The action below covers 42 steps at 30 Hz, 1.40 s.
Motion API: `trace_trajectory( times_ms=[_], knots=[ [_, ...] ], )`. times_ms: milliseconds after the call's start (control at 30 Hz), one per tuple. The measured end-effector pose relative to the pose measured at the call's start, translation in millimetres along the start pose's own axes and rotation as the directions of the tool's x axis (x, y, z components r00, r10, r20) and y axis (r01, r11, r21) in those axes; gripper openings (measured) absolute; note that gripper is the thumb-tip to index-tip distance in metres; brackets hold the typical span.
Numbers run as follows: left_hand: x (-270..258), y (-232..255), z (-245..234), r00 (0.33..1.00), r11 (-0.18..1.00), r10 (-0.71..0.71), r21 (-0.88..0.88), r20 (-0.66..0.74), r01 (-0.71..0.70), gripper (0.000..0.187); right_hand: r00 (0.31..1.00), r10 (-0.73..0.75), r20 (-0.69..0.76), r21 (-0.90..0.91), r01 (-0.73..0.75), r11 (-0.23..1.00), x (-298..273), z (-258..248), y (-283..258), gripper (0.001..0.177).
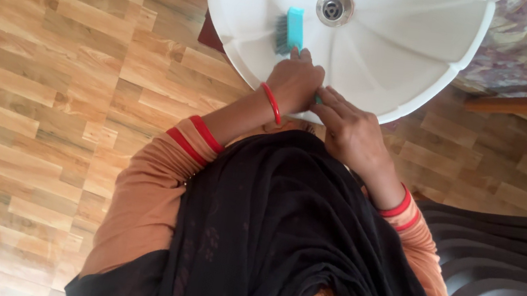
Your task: The person cleans the interior of a white sink by scrubbing it with a blue brush.
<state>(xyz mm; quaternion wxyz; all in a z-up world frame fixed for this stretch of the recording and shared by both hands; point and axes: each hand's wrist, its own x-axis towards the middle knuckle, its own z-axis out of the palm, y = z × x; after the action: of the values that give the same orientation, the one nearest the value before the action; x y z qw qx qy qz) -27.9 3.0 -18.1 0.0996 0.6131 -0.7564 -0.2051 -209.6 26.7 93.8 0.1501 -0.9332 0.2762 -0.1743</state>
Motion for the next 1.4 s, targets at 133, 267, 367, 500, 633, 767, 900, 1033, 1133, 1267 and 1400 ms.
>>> trace_trajectory(
  times_ms=[133, 267, 367, 500, 633, 767, 900, 1033, 1133, 1267, 1400],
  knots=[
    [41.8, -21.6, 1.7, 1.0, 1.0, -0.005, 0.023, -0.029, 0.006, 0.038, 0.998, -0.065, -0.024, -0.039, 0.064, 0.997, 23.1, 16.6, 40.5, 0.038],
    [67.6, -23.2, 9.5, 0.994, 0.996, 0.017, 0.086, -0.11, -0.008, 0.041, 0.992, -0.12, -0.031, -0.054, 0.118, 0.991, 27.6, 19.6, 64.6, 0.032],
    [60.8, 6.6, 22.2, 0.995, 0.998, -0.053, -0.028, 0.079, 0.055, 0.038, 0.993, -0.104, 0.058, -0.024, 0.105, 0.994, 2.6, -1.9, 63.4, 0.032],
    [35.8, 46.8, 46.8, 0.998, 0.997, -0.059, -0.054, 0.021, 0.06, 0.036, 0.981, -0.176, 0.086, 0.029, 0.174, 0.984, -31.4, -35.5, 62.0, 0.029],
    [54.9, 29.4, 58.2, 0.993, 0.996, -0.065, 0.051, -0.103, 0.07, 0.034, 0.975, -0.201, 0.096, 0.02, 0.2, 0.98, -20.1, -14.3, 85.0, 0.032],
    [84.0, -5.5, 40.6, 0.985, 0.986, -0.15, 0.062, -0.09, 0.156, 0.031, 0.97, -0.243, 0.028, -0.041, 0.244, 0.969, 10.8, 16.0, 111.3, 0.035],
    [78.4, 20.8, 39.0, 0.977, 0.977, -0.212, 0.02, 0.012, 0.212, 0.028, 0.968, -0.235, 0.086, 0.015, 0.235, 0.972, -1.0, -4.2, 115.6, 0.031],
    [49.6, 66.5, 53.3, 0.989, 0.993, -0.085, 0.072, -0.12, 0.094, 0.028, 0.955, -0.222, 0.198, 0.048, 0.217, 0.975, -39.2, -49.5, 96.7, 0.026],
    [45.5, 70.3, 61.1, 0.974, 0.994, -0.073, 0.065, -0.217, 0.089, 0.025, 0.95, -0.238, 0.202, 0.02, 0.239, 0.971, -38.4, -48.9, 93.3, 0.023],
    [69.7, 34.2, 46.8, 0.978, 0.995, -0.075, 0.057, -0.192, 0.088, 0.023, 0.956, -0.224, 0.191, 0.013, 0.226, 0.974, -13.5, -16.8, 108.9, 0.028],
    [81.5, 37.4, 30.7, 0.989, 0.987, -0.145, -0.07, -0.015, 0.144, 0.031, 0.966, -0.212, 0.148, -0.048, 0.221, 0.974, -5.4, -17.5, 113.5, 0.029]
  ],
)
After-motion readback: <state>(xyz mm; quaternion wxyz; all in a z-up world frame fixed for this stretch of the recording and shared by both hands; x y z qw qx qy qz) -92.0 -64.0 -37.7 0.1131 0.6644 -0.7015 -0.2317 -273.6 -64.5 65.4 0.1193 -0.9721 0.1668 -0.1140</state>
